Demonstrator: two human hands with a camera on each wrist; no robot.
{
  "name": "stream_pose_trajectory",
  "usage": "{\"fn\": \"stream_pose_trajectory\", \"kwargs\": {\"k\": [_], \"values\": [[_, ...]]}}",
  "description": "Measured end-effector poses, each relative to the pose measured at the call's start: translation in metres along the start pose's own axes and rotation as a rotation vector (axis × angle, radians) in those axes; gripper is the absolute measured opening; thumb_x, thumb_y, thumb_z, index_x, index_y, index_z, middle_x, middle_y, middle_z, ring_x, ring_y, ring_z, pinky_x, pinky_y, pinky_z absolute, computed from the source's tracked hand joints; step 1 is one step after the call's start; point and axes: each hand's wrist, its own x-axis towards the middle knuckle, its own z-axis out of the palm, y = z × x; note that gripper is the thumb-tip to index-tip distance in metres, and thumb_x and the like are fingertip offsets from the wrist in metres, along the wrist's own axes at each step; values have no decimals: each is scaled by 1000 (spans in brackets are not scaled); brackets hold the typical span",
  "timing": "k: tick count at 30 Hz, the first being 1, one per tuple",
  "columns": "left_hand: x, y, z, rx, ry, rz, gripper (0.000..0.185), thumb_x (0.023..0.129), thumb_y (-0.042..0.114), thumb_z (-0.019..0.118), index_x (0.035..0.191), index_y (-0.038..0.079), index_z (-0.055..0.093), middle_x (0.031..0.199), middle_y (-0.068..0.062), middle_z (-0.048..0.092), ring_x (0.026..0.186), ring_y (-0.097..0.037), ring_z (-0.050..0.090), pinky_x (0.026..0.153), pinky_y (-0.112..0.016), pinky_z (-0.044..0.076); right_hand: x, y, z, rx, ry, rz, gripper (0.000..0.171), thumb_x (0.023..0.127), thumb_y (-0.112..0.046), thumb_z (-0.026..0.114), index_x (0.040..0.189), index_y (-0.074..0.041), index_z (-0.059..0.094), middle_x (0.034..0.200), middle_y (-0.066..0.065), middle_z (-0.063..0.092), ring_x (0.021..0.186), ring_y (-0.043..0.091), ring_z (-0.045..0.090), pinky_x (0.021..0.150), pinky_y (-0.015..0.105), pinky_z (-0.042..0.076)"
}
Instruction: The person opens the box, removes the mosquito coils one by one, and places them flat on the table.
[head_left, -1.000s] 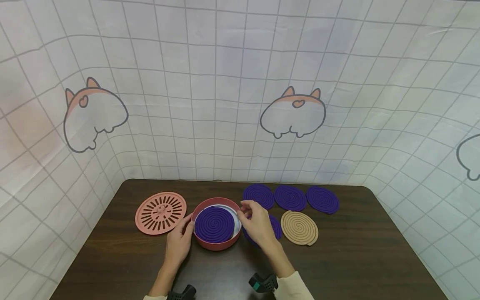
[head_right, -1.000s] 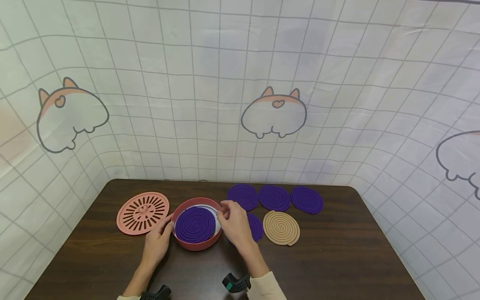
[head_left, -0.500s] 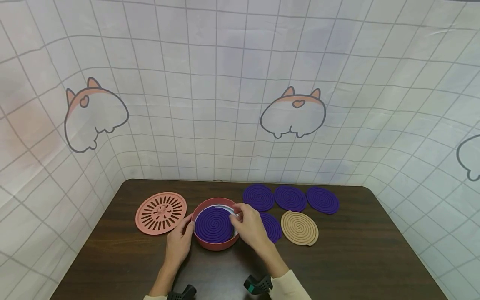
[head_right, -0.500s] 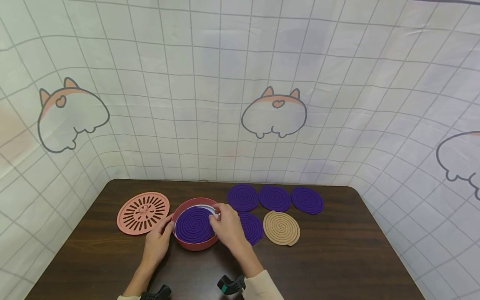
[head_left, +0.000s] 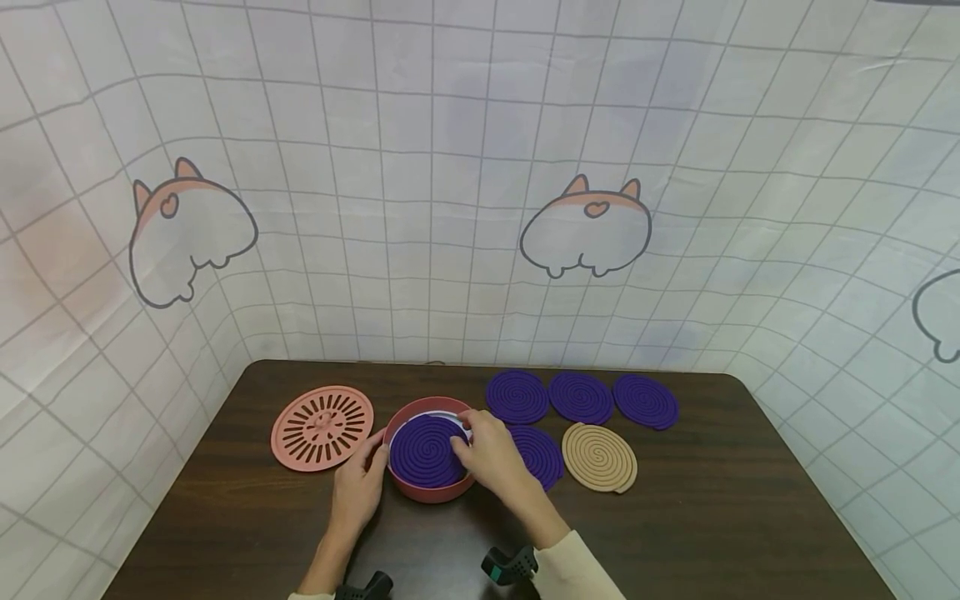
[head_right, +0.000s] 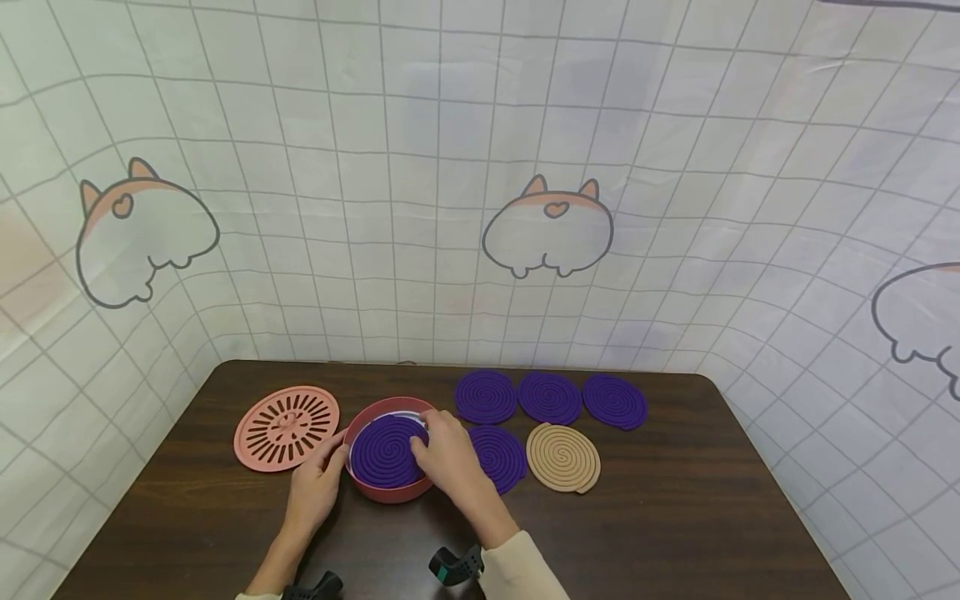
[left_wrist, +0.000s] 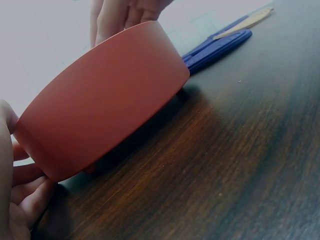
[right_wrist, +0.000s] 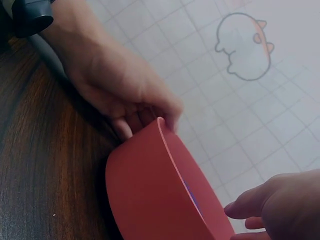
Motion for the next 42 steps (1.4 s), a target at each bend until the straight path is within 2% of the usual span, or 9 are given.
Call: {"fn": "stream_pose_trajectory", "kwargs": {"k": [7,11,14,22,36,42], "values": [[0,-1,0,-6,-9,-10,41,105,36,51,139,16,61,138,-10,64,130,-30,59,106,-52,47,2,-5,2,-35,-44,18,35,91,-15,71,121,2,66,110,18,69,94,26,67,78,37,59],[0,-2,0,-5,-17,-23,42,104,37,50,139,16,61,139,-10,63,131,-30,58,107,-52,47,4,-7,4,-87,-81,42,38,91,-17,71,122,3,65,114,20,69,105,31,68,87,43,59],[0,-2,0,-5,-12,-23,41,104,36,51,139,16,61,139,-10,64,130,-30,58,106,-53,47,7,-8,5,-121,-94,42,38,91,-18,72,121,4,65,115,21,69,107,33,68,89,44,58],[0,-4,0,-10,-20,-23,41,104,36,52,139,18,61,139,-9,64,130,-29,58,106,-52,47,10,-11,8,-230,-106,-2,34,90,-19,72,112,6,66,109,22,70,102,34,70,88,44,58],[2,-4,0,-20,-21,-27,41,104,36,52,140,18,60,139,-9,63,131,-29,58,107,-52,47,11,-12,12,-291,-78,-31,29,89,-20,74,102,5,69,97,20,73,91,31,73,79,42,59],[1,-4,0,-18,-14,-16,41,104,35,52,139,17,61,138,-10,64,131,-30,58,107,-52,47,11,-12,12,-274,-79,-21,31,90,-21,72,106,5,68,102,21,73,96,33,71,84,43,59]]}}
